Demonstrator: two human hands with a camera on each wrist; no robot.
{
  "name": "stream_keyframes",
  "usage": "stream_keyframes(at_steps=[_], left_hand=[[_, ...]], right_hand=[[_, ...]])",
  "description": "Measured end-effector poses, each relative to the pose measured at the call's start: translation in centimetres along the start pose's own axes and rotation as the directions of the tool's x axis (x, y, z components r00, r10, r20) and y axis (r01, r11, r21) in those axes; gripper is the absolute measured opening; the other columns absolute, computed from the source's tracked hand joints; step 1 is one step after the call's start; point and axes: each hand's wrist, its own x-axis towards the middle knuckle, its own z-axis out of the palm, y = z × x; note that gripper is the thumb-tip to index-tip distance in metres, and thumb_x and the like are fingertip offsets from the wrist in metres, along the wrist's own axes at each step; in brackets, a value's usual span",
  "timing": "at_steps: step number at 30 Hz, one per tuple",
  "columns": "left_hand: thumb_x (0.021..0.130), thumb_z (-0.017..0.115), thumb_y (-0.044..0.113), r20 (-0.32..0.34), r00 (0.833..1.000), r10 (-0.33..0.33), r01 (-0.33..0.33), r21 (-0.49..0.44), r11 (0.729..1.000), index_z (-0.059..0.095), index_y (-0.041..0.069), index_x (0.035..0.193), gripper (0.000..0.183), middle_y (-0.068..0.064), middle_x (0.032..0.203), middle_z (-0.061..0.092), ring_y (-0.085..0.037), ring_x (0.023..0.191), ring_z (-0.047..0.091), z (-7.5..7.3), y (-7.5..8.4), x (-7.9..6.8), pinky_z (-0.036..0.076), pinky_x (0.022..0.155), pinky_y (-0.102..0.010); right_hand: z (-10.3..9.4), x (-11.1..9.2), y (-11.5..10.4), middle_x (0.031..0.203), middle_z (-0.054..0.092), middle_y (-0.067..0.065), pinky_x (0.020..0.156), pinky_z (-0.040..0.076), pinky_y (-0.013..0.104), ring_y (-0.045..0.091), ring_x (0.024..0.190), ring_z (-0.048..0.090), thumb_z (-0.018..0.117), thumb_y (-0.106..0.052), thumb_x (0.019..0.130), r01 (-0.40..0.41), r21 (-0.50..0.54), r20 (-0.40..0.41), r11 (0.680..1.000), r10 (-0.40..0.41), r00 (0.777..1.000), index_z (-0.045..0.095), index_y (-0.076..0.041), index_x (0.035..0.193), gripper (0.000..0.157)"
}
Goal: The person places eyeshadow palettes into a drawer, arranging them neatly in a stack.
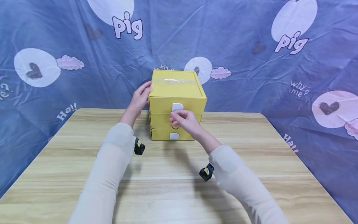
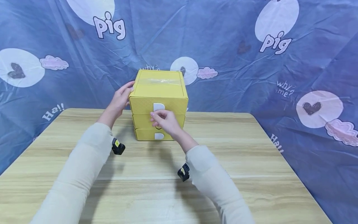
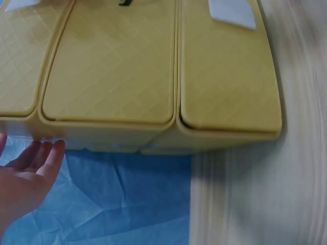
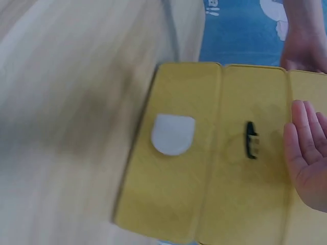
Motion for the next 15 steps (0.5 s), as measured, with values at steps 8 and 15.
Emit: stream_keyframes(at_steps=[8, 15], left_hand=[[0.089, 0.042, 0.017, 0.075, 0.996, 0.052, -0.068, 0.225, 0.972, 0.038, 0.007, 0.131, 0.043, -0.012, 0.128, 0.04, -0.019, 0.109, 0.041, -0.6, 1.4, -0.2, 0.035, 0.088, -0.032], [0.091, 0.038, 0.023, 0.132, 0.98, 0.148, -0.197, 0.542, 0.817, 0.042, 0.006, 0.128, 0.041, -0.012, 0.126, 0.043, -0.022, 0.115, 0.037, -2.0, 2.4, -0.9, 0.028, 0.093, -0.033]], right_hand=[[-2.1, -0.2, -3.5, 0.094, 0.056, 0.024, 0.077, 0.043, 0.041, 0.035, 0.081, 0.055, 0.05, -0.009, 0.087, 0.081, -0.103, 0.043, 0.991, -0.077, 0.996, 0.05, 0.011, 0.108, 0.028], [-5.6, -0.3, -6.9, 0.096, 0.059, 0.016, 0.078, 0.042, 0.032, 0.023, 0.084, 0.055, 0.053, -0.017, 0.087, 0.175, -0.364, -0.052, 0.915, -0.207, 0.977, 0.051, 0.006, 0.11, 0.033]])
